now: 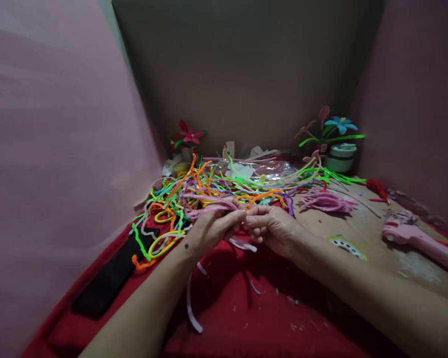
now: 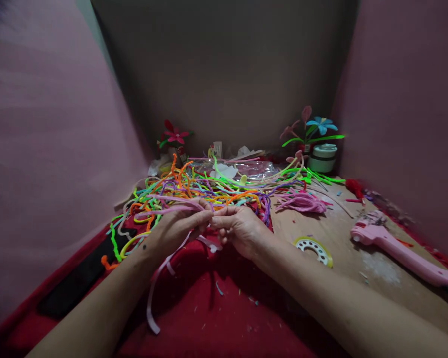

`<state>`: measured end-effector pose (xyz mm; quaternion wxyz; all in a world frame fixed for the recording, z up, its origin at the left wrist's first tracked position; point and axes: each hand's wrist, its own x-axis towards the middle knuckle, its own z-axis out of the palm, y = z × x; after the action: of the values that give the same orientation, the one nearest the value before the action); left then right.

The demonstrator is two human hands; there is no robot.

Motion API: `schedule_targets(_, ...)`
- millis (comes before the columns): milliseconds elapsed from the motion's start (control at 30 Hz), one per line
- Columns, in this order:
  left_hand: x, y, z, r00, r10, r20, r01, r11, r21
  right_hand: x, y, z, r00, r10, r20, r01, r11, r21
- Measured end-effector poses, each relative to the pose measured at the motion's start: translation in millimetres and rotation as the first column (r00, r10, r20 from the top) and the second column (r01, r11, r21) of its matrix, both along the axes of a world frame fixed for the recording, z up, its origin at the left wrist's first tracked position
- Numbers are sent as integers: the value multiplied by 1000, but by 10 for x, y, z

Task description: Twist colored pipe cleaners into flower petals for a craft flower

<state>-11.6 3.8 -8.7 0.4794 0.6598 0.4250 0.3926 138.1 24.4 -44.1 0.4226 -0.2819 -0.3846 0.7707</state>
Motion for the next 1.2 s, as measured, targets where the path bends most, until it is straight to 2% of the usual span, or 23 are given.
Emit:
schedule_targets(133, -13, 4, 10, 997, 71, 38, -74, 994, 80, 52, 24, 49, 995, 86, -59, -87, 996, -10)
schedule_targets(233, -38, 11, 17, 994, 105, 44, -109, 989, 100, 80, 41, 85, 982, 159, -97, -167, 983, -78)
schedule_targets(367, -30, 6, 13, 991, 123, 47, -128, 985, 115, 81, 47, 93, 967, 178, -180, -204, 969, -141)
schedule_targets(667, -23, -7, -35, 978, 45, 204, -63, 994, 85, 51, -42, 41, 932, 263, -251, -287, 956, -64)
schedule_targets(800, -28, -24, 1, 986, 51, 157, -73, 988, 133, 31, -66, 33, 944, 253, -212, -266, 963, -34)
schedule_targets(967, -32, -29, 2, 990, 96, 102, -105, 991, 88, 1, -71, 12, 969, 199, -143, -203, 979, -14)
schedule_targets(1067, -26, -16, -2, 997, 68, 48, -72, 993, 94, -10, -64, -4, 985, 140, -105, -142, 990, -10)
schedule_targets(1200, -13, -10, 42, 993, 28, -112, -20, 997, 80, -5, -57, -1, 994, 85, -71, -85, 996, 3)
